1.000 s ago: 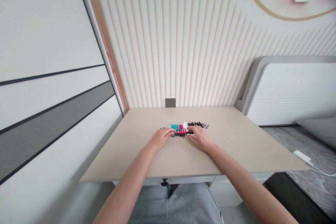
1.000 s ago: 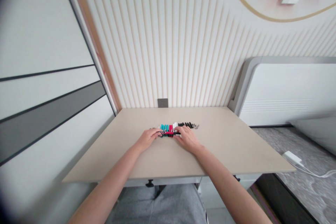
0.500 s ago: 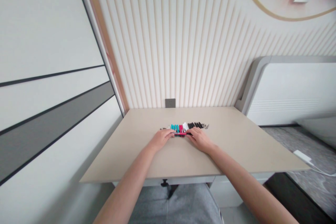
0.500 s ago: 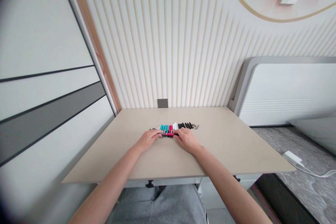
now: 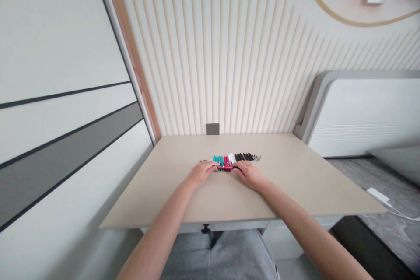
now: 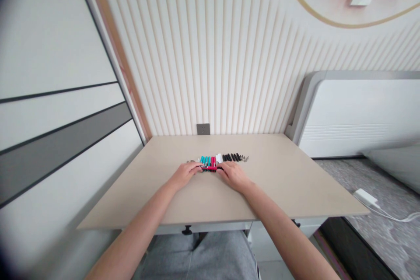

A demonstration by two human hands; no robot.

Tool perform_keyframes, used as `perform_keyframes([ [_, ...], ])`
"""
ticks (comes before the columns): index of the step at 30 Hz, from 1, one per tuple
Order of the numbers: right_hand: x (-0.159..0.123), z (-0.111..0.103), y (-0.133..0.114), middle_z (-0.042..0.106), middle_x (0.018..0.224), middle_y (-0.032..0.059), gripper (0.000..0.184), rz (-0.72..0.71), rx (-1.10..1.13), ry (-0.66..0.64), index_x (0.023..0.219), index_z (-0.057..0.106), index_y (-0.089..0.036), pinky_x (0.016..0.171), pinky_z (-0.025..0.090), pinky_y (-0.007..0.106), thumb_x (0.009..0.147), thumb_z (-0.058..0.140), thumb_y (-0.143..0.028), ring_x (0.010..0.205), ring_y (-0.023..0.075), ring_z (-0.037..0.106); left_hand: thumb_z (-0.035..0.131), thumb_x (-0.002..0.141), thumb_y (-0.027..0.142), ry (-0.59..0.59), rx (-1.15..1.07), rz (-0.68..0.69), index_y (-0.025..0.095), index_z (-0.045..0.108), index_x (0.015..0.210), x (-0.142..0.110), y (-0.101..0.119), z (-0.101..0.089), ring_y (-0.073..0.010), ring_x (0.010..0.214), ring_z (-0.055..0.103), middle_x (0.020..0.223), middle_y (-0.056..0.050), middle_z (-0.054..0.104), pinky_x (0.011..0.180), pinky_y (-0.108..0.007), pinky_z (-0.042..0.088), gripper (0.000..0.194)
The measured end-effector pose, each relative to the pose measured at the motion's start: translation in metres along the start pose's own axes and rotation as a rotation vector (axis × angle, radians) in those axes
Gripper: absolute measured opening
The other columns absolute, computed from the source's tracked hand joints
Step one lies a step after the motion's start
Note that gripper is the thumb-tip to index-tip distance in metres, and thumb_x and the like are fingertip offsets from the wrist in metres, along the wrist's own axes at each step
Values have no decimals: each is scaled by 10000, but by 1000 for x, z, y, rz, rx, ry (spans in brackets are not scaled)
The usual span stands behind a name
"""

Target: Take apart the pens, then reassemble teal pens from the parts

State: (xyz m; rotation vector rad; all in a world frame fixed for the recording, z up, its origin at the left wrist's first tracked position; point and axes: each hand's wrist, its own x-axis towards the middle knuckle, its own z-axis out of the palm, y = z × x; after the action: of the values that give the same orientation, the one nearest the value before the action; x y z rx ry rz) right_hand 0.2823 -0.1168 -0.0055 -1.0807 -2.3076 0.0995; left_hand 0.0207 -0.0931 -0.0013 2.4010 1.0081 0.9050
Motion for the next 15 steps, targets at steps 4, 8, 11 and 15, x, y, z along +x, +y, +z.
perform_keyframes([
  [4, 2, 2, 1, 659, 908, 78, 265, 9, -2, 23, 1006, 625, -190, 791, 469, 326, 993, 404, -335, 850, 192, 605, 491, 947, 323, -6, 27, 8, 234, 675, 1107, 0, -5, 3, -171, 870, 666, 1007, -41, 728, 832, -275, 488, 260],
  [8, 2, 6, 6, 654, 948, 84, 253, -3, 12, 72, 1088, 616, -197, 791, 479, 326, 975, 451, -353, 870, 198, 607, 498, 942, 322, -2, 30, 4, 238, 670, 1107, 0, -6, 5, -172, 877, 664, 1011, -38, 726, 825, -275, 485, 253],
  [11, 1, 7, 10, 642, 929, 83, 258, -46, -12, 76, 1106, 628, -212, 771, 480, 318, 978, 442, -339, 852, 197, 599, 466, 953, 308, 2, 7, -10, 225, 661, 1097, 0, -3, 4, -165, 834, 666, 955, -37, 730, 794, -267, 487, 257],
  [15, 0, 4, 10, 637, 943, 90, 217, -41, -15, 115, 1045, 639, -203, 769, 476, 316, 963, 475, -317, 851, 196, 596, 407, 969, 322, 27, -35, -54, 208, 641, 1045, 0, 0, 2, -158, 763, 659, 856, -26, 721, 730, -253, 487, 271],
])
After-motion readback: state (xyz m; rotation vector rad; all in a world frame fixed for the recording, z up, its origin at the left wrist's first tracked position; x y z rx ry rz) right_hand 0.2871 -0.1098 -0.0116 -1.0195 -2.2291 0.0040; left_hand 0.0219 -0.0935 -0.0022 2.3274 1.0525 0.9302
